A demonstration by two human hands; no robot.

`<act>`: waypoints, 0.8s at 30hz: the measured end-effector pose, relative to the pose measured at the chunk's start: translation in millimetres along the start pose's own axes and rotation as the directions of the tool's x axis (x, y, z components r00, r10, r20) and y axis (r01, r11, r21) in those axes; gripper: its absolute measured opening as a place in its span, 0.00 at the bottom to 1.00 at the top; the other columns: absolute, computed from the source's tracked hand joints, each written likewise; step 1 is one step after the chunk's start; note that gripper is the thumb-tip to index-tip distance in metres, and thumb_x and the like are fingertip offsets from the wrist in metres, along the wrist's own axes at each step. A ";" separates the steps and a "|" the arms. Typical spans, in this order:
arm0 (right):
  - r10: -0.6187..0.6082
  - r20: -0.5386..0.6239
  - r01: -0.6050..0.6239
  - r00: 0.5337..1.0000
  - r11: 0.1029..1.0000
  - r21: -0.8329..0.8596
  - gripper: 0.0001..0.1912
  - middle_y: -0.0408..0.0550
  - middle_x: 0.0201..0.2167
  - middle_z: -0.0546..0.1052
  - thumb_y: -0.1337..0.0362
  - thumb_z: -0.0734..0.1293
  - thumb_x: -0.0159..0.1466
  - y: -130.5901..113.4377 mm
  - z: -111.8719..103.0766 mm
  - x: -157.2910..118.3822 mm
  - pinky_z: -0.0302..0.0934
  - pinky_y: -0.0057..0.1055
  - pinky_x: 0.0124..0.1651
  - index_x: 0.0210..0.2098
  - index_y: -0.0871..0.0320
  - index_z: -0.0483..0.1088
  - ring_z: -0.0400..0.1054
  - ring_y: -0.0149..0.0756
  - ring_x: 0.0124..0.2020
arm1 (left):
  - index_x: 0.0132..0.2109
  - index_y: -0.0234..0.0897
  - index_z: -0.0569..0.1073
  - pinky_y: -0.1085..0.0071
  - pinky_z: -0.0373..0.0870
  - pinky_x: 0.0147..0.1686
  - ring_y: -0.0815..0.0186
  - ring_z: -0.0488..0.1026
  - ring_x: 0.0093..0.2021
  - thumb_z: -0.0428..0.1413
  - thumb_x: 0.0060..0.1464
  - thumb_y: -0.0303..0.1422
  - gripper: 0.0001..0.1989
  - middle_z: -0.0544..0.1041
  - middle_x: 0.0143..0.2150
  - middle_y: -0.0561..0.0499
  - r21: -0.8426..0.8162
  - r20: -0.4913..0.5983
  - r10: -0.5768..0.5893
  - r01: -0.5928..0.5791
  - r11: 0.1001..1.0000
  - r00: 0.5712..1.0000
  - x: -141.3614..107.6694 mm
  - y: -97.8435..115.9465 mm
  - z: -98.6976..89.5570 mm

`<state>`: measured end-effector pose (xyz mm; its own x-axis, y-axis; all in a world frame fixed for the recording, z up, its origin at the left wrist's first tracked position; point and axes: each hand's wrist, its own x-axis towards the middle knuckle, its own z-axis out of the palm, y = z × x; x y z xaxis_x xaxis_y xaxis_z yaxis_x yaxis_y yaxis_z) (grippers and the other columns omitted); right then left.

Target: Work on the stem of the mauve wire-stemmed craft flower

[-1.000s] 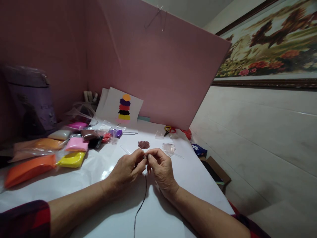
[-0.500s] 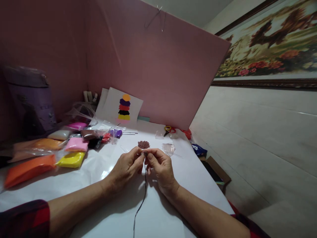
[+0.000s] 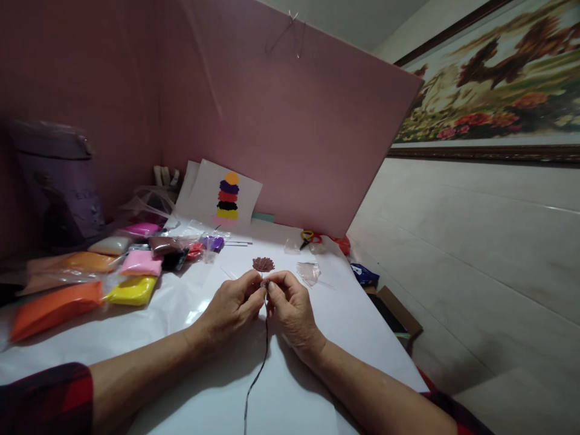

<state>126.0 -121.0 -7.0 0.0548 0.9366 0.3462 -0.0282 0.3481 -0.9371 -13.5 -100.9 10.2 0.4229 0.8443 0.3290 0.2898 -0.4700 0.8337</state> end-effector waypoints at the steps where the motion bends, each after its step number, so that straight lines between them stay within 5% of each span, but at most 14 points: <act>1: 0.001 -0.008 -0.001 1.000 1.000 -0.006 0.08 0.38 0.23 0.67 0.60 0.66 0.61 -0.1 0.2 0.2 0.56 0.24 0.20 0.34 0.58 0.68 0.59 0.25 0.18 | 0.29 0.40 0.61 0.71 0.59 0.27 0.68 0.65 0.24 0.46 0.59 0.37 0.11 0.67 0.21 0.58 0.005 0.007 0.004 -0.004 1.000 1.000 -0.1 -0.5 0.1; 16: 0.150 0.014 -0.148 0.989 0.944 0.294 0.12 0.37 0.18 0.68 0.57 0.73 0.56 -1.7 -2.2 2.2 0.52 0.22 0.18 0.34 0.59 0.75 0.58 0.22 0.15 | 0.30 0.39 0.63 0.71 0.60 0.27 0.68 0.65 0.23 0.45 0.60 0.41 0.14 0.68 0.20 0.57 -0.063 0.001 -0.039 0.039 0.997 0.999 -1.8 5.3 -1.7; 24: 0.164 0.030 -0.166 0.986 0.942 0.292 0.13 0.38 0.19 0.69 0.55 0.72 0.58 -4.4 -3.7 1.3 0.51 0.20 0.18 0.33 0.59 0.75 0.59 0.21 0.14 | 0.31 0.38 0.64 0.72 0.60 0.27 0.68 0.65 0.23 0.45 0.61 0.41 0.14 0.68 0.20 0.57 -0.084 0.008 -0.034 0.035 0.996 0.999 -2.0 4.7 -0.6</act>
<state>129.9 -121.4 -2.6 0.0196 0.9818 0.1888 -0.3271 0.1847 -0.9268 -13.4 -104.6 13.8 0.4196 0.8578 0.2969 0.2312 -0.4173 0.8789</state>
